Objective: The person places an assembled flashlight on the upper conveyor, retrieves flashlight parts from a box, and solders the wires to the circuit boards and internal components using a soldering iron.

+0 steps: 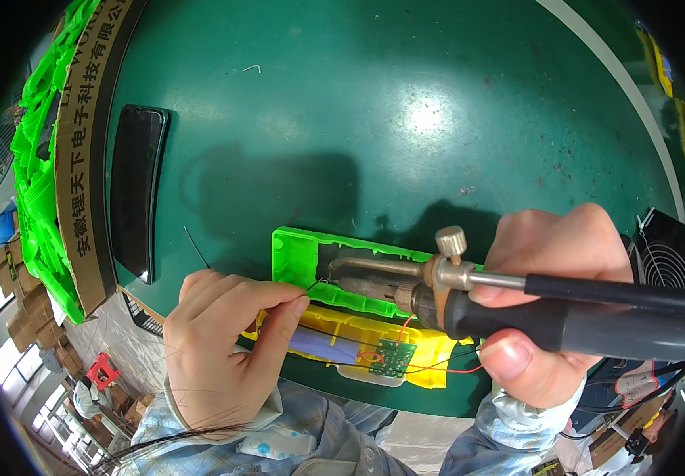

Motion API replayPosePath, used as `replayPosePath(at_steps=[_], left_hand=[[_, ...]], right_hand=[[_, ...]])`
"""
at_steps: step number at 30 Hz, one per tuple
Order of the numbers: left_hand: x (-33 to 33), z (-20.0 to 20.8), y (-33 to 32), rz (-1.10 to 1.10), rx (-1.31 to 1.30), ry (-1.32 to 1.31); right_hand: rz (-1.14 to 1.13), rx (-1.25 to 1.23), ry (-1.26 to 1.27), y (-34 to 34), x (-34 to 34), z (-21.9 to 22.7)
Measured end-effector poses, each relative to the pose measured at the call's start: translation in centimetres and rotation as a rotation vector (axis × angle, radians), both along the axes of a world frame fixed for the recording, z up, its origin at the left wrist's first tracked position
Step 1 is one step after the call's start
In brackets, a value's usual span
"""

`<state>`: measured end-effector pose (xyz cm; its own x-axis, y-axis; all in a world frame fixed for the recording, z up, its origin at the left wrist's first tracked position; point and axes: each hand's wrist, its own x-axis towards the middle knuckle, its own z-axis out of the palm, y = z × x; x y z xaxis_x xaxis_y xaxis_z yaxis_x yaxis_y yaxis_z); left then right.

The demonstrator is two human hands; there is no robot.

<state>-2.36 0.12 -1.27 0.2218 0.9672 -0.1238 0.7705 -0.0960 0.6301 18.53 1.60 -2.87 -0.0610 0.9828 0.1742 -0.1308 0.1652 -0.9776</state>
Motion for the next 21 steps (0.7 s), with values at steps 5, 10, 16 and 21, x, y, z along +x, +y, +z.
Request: replayPosePath(at_steps=[5,10,16,21], left_hand=[[-0.5,-0.3,0.2,-0.041,-0.01,-0.038],[-0.8,-0.1,0.3,-0.053,0.004,-0.041],[-0.6,0.0,0.4,-0.067,-0.005,-0.026],[-0.6,0.0,0.4,-0.079,-0.006,0.013]], right_hand=[[-0.006,-0.013,0.009,-0.1,0.3,-0.1],[0.045,0.013,0.046,0.3,-0.2,0.1],[0.066,-0.036,0.071,0.2,0.2,0.2],[0.012,0.018,-0.034,0.1,-0.4,-0.1]])
